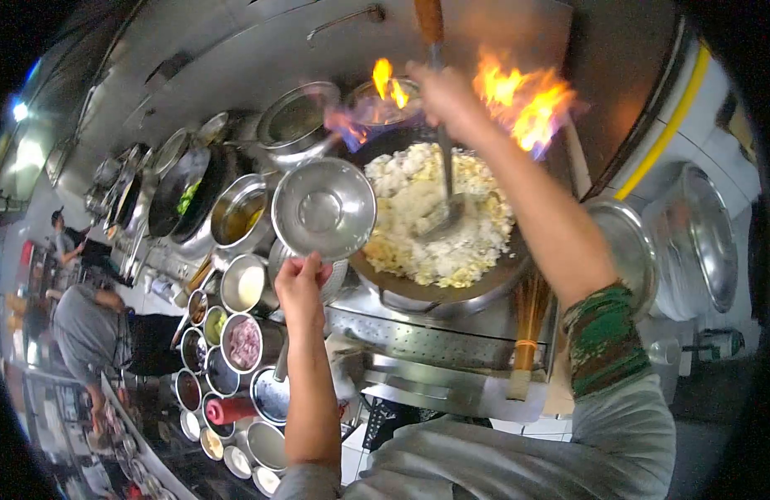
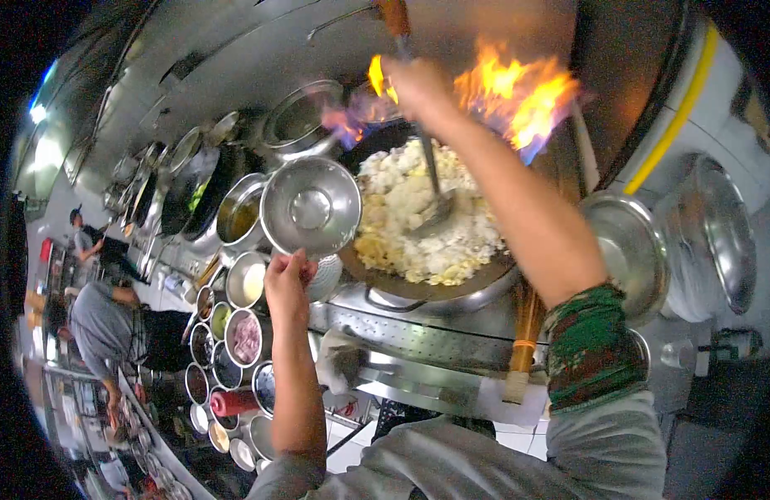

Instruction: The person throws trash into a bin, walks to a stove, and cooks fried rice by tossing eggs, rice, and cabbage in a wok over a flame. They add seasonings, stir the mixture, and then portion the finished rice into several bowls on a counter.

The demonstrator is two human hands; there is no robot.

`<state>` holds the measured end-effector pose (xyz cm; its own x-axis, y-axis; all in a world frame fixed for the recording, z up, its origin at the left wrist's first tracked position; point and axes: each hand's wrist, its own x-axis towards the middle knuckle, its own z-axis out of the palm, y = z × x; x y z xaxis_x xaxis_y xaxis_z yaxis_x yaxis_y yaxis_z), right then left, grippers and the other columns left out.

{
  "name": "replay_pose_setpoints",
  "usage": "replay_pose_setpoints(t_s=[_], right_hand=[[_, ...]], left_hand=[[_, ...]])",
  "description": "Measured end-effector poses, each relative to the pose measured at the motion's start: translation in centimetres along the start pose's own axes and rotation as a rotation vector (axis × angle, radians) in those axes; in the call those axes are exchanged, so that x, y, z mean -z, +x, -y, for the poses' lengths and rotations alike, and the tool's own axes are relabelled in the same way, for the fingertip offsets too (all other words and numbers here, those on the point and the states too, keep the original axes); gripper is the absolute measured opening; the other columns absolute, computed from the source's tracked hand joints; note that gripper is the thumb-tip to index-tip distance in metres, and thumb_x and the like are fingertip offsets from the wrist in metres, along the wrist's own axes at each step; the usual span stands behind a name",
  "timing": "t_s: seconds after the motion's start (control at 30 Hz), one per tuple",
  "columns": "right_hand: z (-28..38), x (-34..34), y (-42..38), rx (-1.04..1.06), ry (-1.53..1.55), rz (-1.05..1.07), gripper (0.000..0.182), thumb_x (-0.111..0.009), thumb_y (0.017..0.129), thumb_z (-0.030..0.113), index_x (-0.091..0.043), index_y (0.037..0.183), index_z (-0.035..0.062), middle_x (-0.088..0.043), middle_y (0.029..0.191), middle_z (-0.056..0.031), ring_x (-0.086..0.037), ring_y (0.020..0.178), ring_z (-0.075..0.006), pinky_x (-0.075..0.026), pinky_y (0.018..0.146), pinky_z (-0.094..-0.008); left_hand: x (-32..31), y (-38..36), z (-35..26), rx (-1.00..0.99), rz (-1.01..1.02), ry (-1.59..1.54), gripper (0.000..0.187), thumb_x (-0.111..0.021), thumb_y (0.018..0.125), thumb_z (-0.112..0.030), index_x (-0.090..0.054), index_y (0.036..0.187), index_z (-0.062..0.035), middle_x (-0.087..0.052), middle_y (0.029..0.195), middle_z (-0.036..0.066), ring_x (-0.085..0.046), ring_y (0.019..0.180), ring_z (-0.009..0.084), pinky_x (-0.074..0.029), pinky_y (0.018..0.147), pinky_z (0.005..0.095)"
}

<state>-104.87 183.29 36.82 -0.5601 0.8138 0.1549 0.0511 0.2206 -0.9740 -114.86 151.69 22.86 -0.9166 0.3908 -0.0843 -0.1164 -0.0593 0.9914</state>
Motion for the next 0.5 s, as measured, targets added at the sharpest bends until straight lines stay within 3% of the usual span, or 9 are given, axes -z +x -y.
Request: replay_pose_setpoints(t_s=[0.03,0.07,0.1,0.17,0.2,0.3,0.37,0.47,0.5], right_hand=[[1.2,0.5,0.2,0.047,0.022,0.022,0.043,-0.059,0.097,0.037,-0.05,0.063,0.0129,-0.043,0.048,0.0017,-0.038,0.039,-0.0118,-0.027,0.038,-0.0305],[3.3,0.4,-1.8,0.017,0.396,0.025,0.041,-0.062,0.096,0.033,-0.048,0.062,0.0144,-0.043,0.049,0.0028,-0.036,0.039,-0.0102,-0.023,0.037,-0.0294],[1.2,1.5,-1.9,0.091,0.216,0.036,0.038,-0.062,0.096,0.035,-0.051,0.067,0.0139,-0.043,0.049,0.0037,-0.034,0.038,-0.0085,-0.022,0.037,-0.0285],[-5.5,2.1,-1.1,0.473,-0.473,-0.124,0.015,-0.058,0.093,0.022,-0.059,0.097,0.0077,-0.06,0.079,-0.0073,-0.055,0.066,-0.0264,-0.044,0.063,-0.0367],[-8.7,2.4,-0.9,0.627,-0.785,-0.3,0.025,-0.056,0.091,0.015,-0.063,0.112,0.0046,-0.069,0.093,-0.0128,-0.066,0.08,-0.0353,-0.055,0.077,-0.0409],[-9.4,4.8,-2.0,0.295,-0.11,-0.054,0.029,-0.048,0.097,0.017,-0.063,0.118,0.0053,-0.068,0.105,-0.012,-0.066,0.092,-0.0271,-0.054,0.076,-0.0359],[-9.7,4.7,-2.1,0.075,0.305,0.05,0.032,-0.043,0.1,0.018,-0.062,0.123,0.0058,-0.068,0.113,-0.0115,-0.066,0.099,-0.0216,-0.053,0.076,-0.0326],[-11.4,1.5,-1.1,0.18,0.076,0.078,0.031,-0.044,0.1,0.019,-0.063,0.121,0.0057,-0.068,0.11,-0.011,-0.065,0.096,-0.0212,-0.053,0.075,-0.0325],[-11.7,0.1,-2.3,0.201,0.026,0.06,0.031,-0.045,0.1,0.02,-0.063,0.12,0.0056,-0.067,0.109,-0.0109,-0.065,0.095,-0.021,-0.053,0.074,-0.0325]], left_hand=[[1.8,-1.0,-0.4,0.043,-0.028,-0.078,0.017,-0.068,0.092,-0.008,-0.055,0.081,-0.0048,-0.06,0.076,0.004,-0.063,0.069,0.0135,-0.057,0.067,0.0245],[3.5,-2.2,-0.8,0.092,-0.061,-0.163,0.019,-0.068,0.092,-0.007,-0.053,0.079,-0.0068,-0.06,0.076,0.004,-0.064,0.069,0.014,-0.057,0.068,0.0248],[5.5,-3.3,-0.9,0.134,-0.078,-0.257,0.018,-0.067,0.092,-0.006,-0.053,0.08,-0.0079,-0.06,0.077,0.003,-0.064,0.07,0.0135,-0.059,0.068,0.026],[8.6,-5.4,-1.7,0.203,-0.196,-0.364,0.017,-0.067,0.092,-0.005,-0.055,0.081,-0.0091,-0.061,0.078,0.001,-0.063,0.07,0.0123,-0.06,0.069,0.0269],[11.0,-6.5,-2.0,0.198,-0.257,-0.407,0.017,-0.067,0.091,-0.004,-0.055,0.081,-0.0093,-0.061,0.078,0.001,-0.063,0.07,0.0119,-0.06,0.069,0.0267],[18.7,-10.0,-2.9,0.115,-0.312,-0.497,0.009,-0.068,0.091,-0.006,-0.06,0.094,-0.0073,-0.063,0.085,0.005,-0.064,0.075,0.0184,-0.056,0.085,0.0343],[25.5,-13.7,-4.0,-0.009,-0.365,-0.584,0.012,-0.069,0.091,-0.011,-0.058,0.094,-0.0074,-0.064,0.09,0.004,-0.066,0.085,0.0186,-0.058,0.081,0.0311],[38.0,-20.6,-3.1,-0.185,-0.571,-0.615,0.013,-0.068,0.092,-0.01,-0.057,0.095,-0.0035,-0.062,0.099,0.008,-0.066,0.084,0.0173,-0.058,0.078,0.0268],[42.2,-23.5,-2.6,-0.217,-0.74,-0.57,0.013,-0.067,0.092,-0.009,-0.057,0.095,-0.0022,-0.063,0.095,0.008,-0.067,0.082,0.0173,-0.058,0.077,0.0258]])
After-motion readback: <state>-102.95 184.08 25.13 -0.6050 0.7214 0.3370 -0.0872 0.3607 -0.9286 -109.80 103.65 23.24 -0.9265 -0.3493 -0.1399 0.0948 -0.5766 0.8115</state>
